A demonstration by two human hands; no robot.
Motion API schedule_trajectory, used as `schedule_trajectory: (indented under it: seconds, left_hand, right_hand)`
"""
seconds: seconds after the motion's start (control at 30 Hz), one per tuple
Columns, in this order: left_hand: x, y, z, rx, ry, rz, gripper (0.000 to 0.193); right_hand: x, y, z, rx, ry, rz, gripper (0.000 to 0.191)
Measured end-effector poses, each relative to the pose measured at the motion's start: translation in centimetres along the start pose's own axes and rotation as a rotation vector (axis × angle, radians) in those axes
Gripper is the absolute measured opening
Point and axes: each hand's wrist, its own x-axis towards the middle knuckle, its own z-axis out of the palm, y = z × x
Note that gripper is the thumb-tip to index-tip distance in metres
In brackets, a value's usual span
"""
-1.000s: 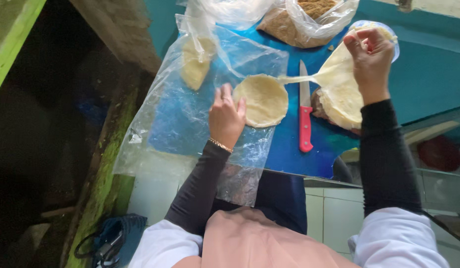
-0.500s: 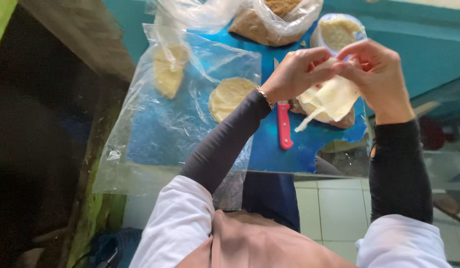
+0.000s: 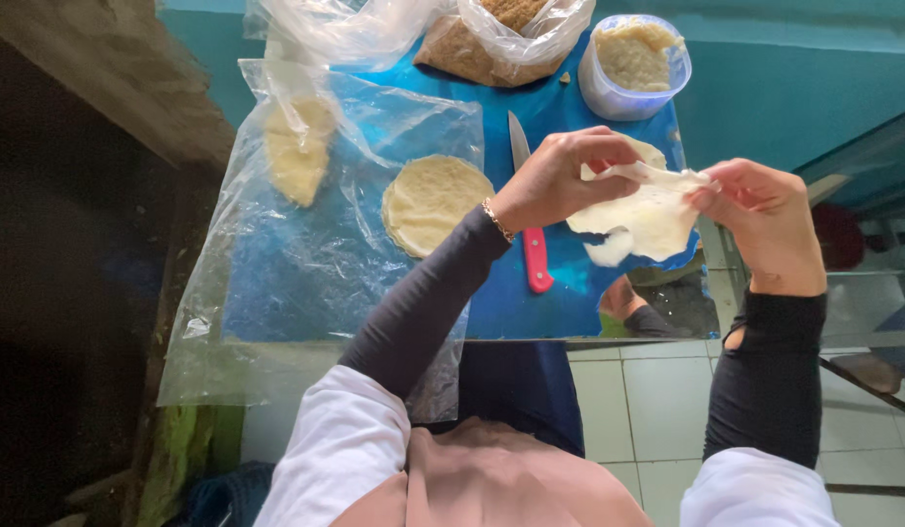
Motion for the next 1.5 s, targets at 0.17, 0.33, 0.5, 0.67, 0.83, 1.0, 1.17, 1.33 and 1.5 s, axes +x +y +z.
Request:
schedule_trajectory:
  seconds: [0.17,0.33,0.5,0.67,0.83,1.0,1.17,1.33,1.5]
  left_hand:
    - [0.6,-4.4,1.7,0.041,0.114,-0.304,0.022]
    - [1.1,-8.4,3.4,0.245,0.233,-0.33,0.022]
    - [1.7,-10.6,3.8,0.283,0.263,-0.439,0.023]
    - [2.3,-12.3,3.6,0.342,0.274,-0.444,0.022]
    - [2.1,-13.4,3.9,0.478,0.286,-0.439,0.025]
    - [1.6,-13.5,4.1,0.51,0.295,-0.42,0.022]
    - [1.1,-12.1,3.3,0.558,0.281,-0.531,0.015]
    - [-0.1,-8.9,1.6,0.561,0.308,-0.17,0.012]
    - [-3.3,-5.5,3.3,0.431,0.046,-0.243,0.013]
  right_hand:
    - [2.8,3.4,1.0,-0.171,0.146,0.03,0.014]
    - [6.3,7.7,2.0,-0.151,0.151,-0.055,0.018]
    - [7.2,10.1,1.6,-0.212,0.232,0.022,0.018]
    - [7.7,11.5,1.3,-0.254,0.258,-0.006,0.017]
    - [8.0,12.6,1.9,-0.439,0.305,-0.053,0.021]
    - [8.0,12.7,2.4,-0.497,0.343,-0.088,0.022]
    - [6.9,10.4,2.9,-0.576,0.392,-0.209,0.027]
    - [2.0,5.2,2.6,-0.68,0.146,-0.239,0.016]
    - [-2.4,2.7,4.7,-0.852,-0.034,-0.36,0.034]
